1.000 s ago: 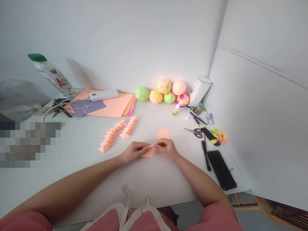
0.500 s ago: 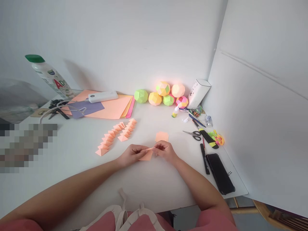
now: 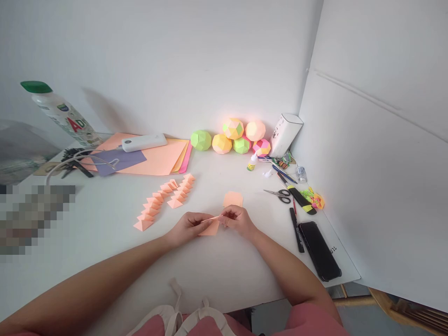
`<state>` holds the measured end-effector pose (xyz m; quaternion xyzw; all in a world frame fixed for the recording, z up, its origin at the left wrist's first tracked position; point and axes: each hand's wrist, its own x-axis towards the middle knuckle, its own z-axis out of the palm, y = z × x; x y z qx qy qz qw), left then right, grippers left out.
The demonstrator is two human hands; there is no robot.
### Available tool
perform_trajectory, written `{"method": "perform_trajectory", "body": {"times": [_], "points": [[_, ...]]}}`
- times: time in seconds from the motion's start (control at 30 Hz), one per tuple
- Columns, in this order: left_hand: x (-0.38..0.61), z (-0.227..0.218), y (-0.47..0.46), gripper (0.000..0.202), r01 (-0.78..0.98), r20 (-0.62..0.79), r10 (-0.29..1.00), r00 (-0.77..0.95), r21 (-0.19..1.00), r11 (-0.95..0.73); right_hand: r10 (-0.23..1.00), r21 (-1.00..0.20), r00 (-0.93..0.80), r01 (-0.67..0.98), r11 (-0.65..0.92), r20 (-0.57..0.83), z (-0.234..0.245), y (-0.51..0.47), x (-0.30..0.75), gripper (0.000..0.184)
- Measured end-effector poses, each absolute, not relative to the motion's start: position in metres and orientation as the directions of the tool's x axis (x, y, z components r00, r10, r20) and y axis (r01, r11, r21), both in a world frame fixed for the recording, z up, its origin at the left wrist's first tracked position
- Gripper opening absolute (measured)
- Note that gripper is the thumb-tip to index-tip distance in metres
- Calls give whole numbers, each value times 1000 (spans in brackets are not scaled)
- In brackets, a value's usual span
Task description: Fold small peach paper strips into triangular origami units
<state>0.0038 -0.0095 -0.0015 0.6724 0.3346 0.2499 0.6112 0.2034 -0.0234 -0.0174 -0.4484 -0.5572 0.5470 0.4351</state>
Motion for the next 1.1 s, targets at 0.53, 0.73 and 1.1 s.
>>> {"method": "perform_trajectory", "body": {"times": [0.53, 0.73, 1.1], "points": [[2, -4, -9, 41, 160, -76, 766, 638, 987, -35, 978, -999, -207, 28, -34, -39, -14, -23, 201, 22], [3, -5, -8, 42, 164, -69, 765, 640, 985, -48, 977, -999, -208, 26, -41, -45, -15, -22, 203, 23], [3, -6, -8, 42, 182, -80, 756, 649, 982, -53, 978, -999, -207, 39, -16, -23, -18, -22, 204, 25]]}}
